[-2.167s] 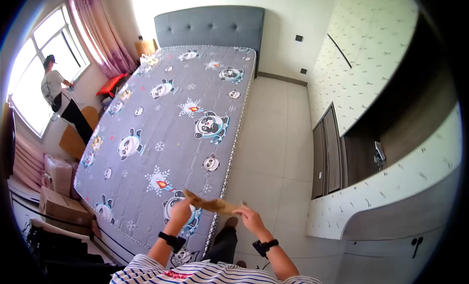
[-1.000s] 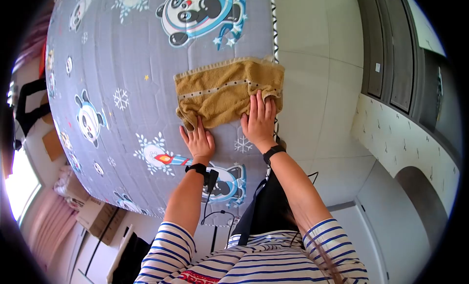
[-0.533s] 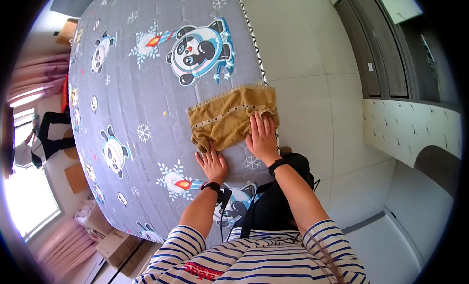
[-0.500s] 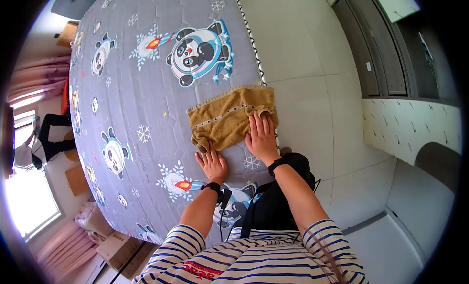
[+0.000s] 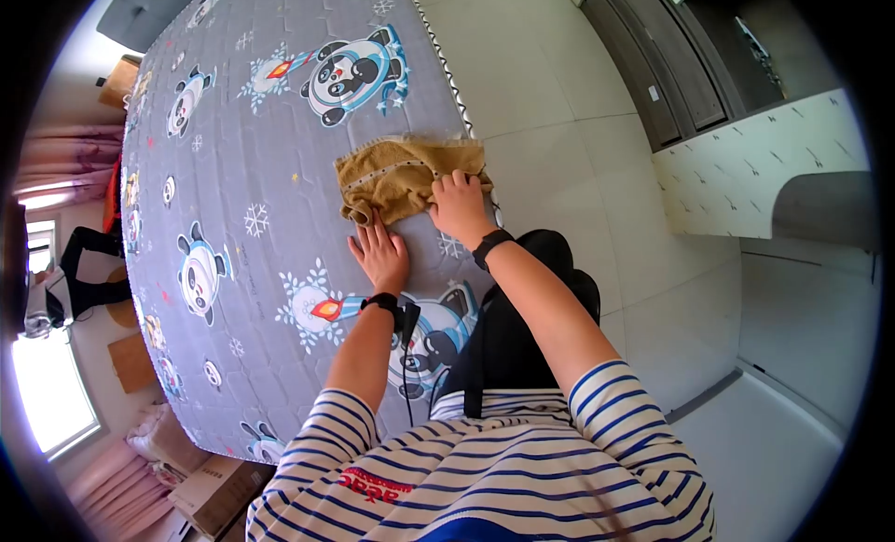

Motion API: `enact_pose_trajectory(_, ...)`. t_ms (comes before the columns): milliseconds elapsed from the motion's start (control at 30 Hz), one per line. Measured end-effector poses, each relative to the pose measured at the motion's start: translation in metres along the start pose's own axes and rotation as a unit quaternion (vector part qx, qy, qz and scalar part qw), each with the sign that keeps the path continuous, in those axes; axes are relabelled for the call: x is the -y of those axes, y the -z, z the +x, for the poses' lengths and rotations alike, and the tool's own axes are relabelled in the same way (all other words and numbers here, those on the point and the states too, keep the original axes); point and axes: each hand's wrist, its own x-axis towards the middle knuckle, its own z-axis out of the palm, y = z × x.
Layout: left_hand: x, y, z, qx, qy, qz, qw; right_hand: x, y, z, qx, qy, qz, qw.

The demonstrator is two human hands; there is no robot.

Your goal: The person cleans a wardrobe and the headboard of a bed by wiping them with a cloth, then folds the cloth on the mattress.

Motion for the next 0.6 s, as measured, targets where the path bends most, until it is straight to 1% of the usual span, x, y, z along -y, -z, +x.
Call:
enact_pose_trajectory(67, 0.0, -0.003, 0.0, -0.015, -0.002, -0.007, 1.0, 0.004, 0.013, -0.009, 0.117, 0.02, 0.021, 0.993)
enact_pose_trajectory(133, 0.004, -0.01, -0.001, -0.054, -0.013, -0.021, 0.998, 0.008, 0.008, -0.022, 0.135, 0.029, 0.003, 0.99)
enact_pose_trajectory(167, 0.006, -0.013, -0.001, -0.077, -0.022, -0.022, 0.997, 0.012, 0.009, -0.03, 0.162, 0.034, 0.0, 0.986)
enact_pose_trajectory(200, 0.007, -0.012, -0.005, -0.072, -0.021, -0.02, 0.997, 0.016, 0.008, -0.041, 0.19, 0.039, 0.0, 0.981)
enact_pose_trajectory(267, 0.012, -0.007, -0.008, 0.0, -0.057, -0.038, 0.998, 0.025, 0.004, -0.059, 0.175, 0.036, 0.001, 0.984)
enact_pose_trajectory(333, 0.015, -0.004, -0.021, 0.002, -0.075, -0.041, 0.996, 0.033, 0.009, -0.071, 0.22, 0.043, -0.033, 0.974)
enact_pose_trajectory(367, 0.016, -0.003, -0.031, 0.03, -0.086, -0.053, 0.994, 0.034, 0.012, -0.077, 0.22, 0.042, -0.03, 0.974)
enact_pose_trajectory(400, 0.016, 0.001, -0.041, 0.058, -0.097, -0.066, 0.991, 0.034, 0.015, -0.081, 0.253, 0.041, -0.015, 0.967)
enact_pose_trajectory(433, 0.017, 0.005, -0.051, 0.066, -0.111, -0.057, 0.99, 0.033, 0.018, -0.086, 0.285, 0.04, 0.0, 0.958)
enact_pose_trajectory(467, 0.018, 0.009, -0.062, 0.064, -0.113, -0.055, 0.99, 0.032, 0.021, -0.091, 0.282, 0.039, 0.002, 0.959)
enact_pose_trajectory(533, 0.016, 0.025, -0.083, 0.101, -0.129, -0.073, 0.984, 0.027, 0.024, -0.105, 0.338, 0.066, 0.029, 0.938)
enact_pose_trajectory(567, 0.017, 0.032, -0.09, 0.122, -0.133, -0.077, 0.981, 0.024, 0.025, -0.111, 0.343, 0.074, 0.04, 0.935)
enact_pose_trajectory(600, 0.018, 0.04, -0.095, 0.121, -0.132, -0.076, 0.981, 0.023, 0.026, -0.114, 0.342, 0.075, 0.041, 0.936)
